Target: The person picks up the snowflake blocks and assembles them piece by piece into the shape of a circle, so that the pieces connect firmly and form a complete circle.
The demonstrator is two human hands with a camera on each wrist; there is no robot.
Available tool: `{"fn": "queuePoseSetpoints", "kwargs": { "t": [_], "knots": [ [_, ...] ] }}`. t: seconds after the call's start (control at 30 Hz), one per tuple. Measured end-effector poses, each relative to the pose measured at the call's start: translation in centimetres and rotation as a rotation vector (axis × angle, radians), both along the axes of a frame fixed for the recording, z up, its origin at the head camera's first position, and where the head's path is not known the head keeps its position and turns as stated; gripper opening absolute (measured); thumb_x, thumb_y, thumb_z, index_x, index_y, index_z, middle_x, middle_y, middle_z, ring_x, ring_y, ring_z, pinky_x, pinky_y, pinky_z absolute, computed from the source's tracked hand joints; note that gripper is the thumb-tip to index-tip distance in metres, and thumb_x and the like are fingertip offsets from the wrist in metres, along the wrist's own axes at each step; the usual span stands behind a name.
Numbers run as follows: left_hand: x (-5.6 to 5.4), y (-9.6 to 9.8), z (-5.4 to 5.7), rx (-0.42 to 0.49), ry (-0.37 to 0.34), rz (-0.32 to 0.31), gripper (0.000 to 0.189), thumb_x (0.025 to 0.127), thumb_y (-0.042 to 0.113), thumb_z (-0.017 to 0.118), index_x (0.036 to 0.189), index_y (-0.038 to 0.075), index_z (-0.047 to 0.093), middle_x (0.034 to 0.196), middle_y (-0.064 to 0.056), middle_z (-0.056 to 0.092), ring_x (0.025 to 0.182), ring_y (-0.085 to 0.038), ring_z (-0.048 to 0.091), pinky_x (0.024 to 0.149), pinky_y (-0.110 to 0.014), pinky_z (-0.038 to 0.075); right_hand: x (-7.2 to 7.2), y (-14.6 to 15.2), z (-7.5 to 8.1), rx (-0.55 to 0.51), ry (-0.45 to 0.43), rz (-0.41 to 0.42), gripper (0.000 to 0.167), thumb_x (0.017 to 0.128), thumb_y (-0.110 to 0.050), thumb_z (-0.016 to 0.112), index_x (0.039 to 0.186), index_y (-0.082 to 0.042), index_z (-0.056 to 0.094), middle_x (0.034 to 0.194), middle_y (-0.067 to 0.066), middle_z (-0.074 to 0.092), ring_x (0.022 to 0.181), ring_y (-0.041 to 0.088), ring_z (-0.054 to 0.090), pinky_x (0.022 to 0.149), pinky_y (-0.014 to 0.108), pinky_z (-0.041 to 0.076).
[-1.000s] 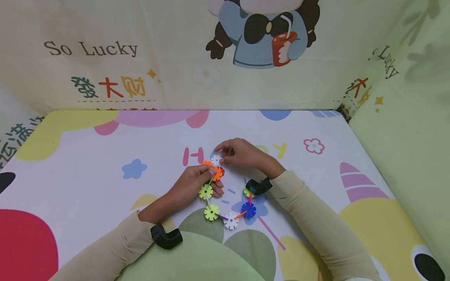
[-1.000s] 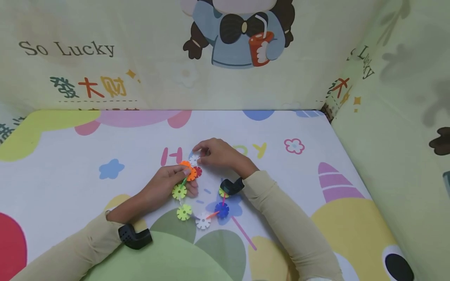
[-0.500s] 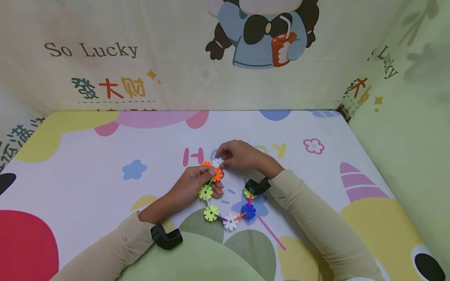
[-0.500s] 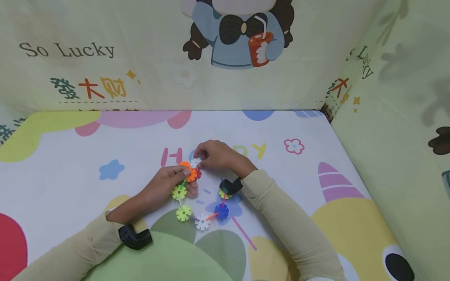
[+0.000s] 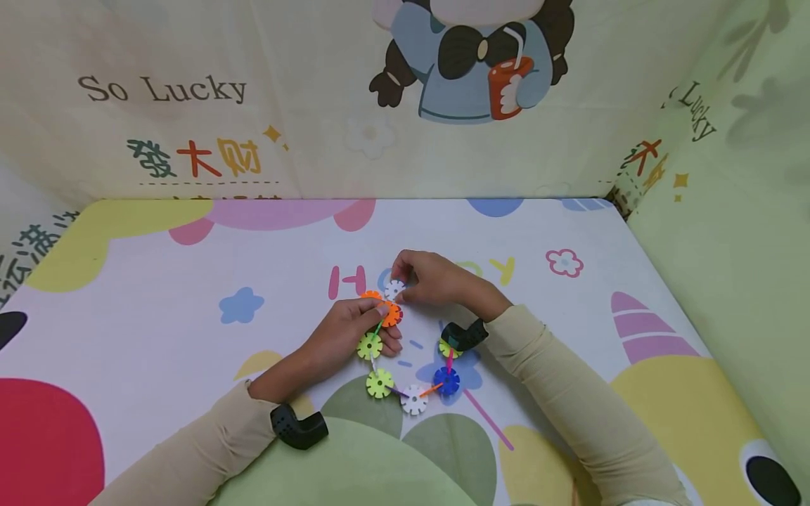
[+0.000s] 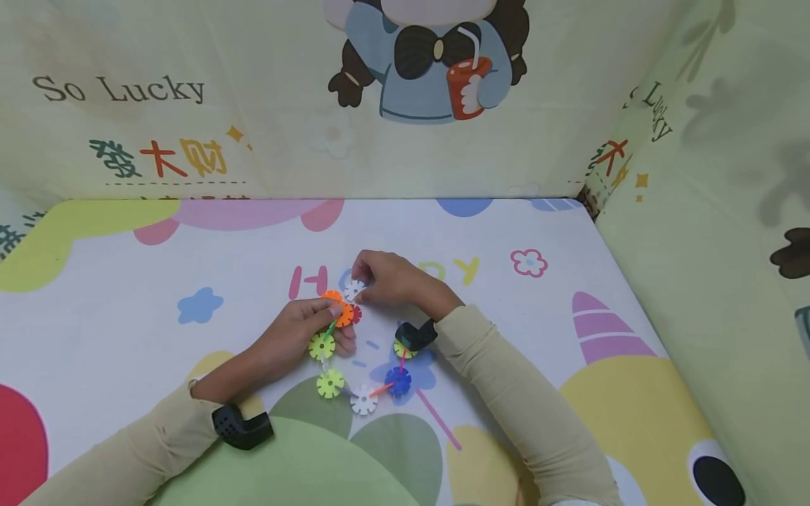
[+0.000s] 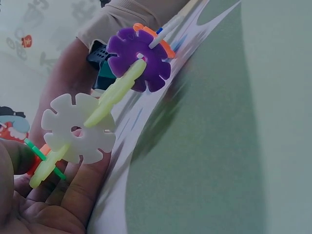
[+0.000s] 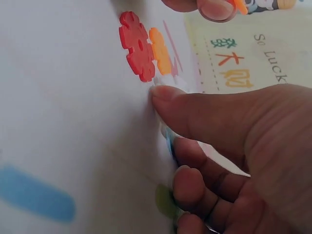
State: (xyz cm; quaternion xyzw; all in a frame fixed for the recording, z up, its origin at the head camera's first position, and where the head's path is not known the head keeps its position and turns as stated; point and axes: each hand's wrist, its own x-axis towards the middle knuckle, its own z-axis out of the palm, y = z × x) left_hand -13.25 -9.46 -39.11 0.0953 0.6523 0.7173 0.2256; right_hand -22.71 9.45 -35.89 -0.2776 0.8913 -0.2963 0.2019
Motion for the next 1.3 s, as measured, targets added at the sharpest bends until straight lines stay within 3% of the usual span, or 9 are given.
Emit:
{"fn": "queuePoseSetpoints", "kwargs": {
  "t": [0.4,0.63,0.93,1.1,1.3],
  "knots": [
    [0.1,-0.1,0.1,-0.001,0.003,0.004,0.032,0.103,0.019,0.051,0.108,-0.012,0.058,0.088,-0.02,0.069,0.079,-0.029,0.071,0.082,-0.04,0.056,0.0,0.3,0.1,-0.029,0.007,0.007,0.023,0.085,-0.009,0.076,0.104,-0.006,0.062,0.089,0.004,0.059,0.084,0.02,0.054,0.077,0.026,0.05],
    [0.1,-0.1,0.0,-0.009,0.018,0.002,0.032,0.103,0.019,0.051,0.108,-0.011,0.059,0.088,-0.019,0.07,0.079,-0.029,0.072,0.082,-0.039,0.056,-0.1,0.9,0.1,-0.02,0.023,0.035,0.011,0.087,-0.01,0.074,0.094,-0.006,0.069,0.08,0.002,0.06,0.078,0.018,0.054,0.069,0.026,0.048],
    [0.1,0.0,-0.3,0.016,0.011,0.027,0.032,0.104,0.019,0.048,0.108,-0.01,0.059,0.092,-0.02,0.071,0.083,-0.029,0.072,0.084,-0.037,0.055,-0.2,2.1,-0.1,-0.072,0.048,0.099,0.015,0.092,-0.007,0.067,0.103,0.0,0.073,0.084,0.002,0.068,0.073,0.015,0.052,0.065,0.025,0.041],
    [0.1,0.1,-0.3,0.002,0.041,0.047,0.032,0.104,0.021,0.049,0.109,-0.009,0.06,0.094,-0.019,0.07,0.084,-0.027,0.071,0.083,-0.037,0.055,0.0,2.9,-0.2,-0.096,0.074,0.06,0.019,0.091,-0.006,0.067,0.109,-0.002,0.072,0.095,0.002,0.071,0.078,0.015,0.055,0.071,0.026,0.045],
    [0.1,0.1,-0.1,-0.071,0.057,0.064,0.029,0.104,0.023,0.049,0.108,-0.003,0.06,0.093,-0.016,0.071,0.07,-0.024,0.069,0.076,-0.033,0.057,0.5,3.6,0.1,-0.169,0.121,0.029,0.011,0.088,-0.009,0.072,0.099,-0.006,0.071,0.086,-0.003,0.069,0.077,0.016,0.057,0.073,0.029,0.05]
  ]
}}
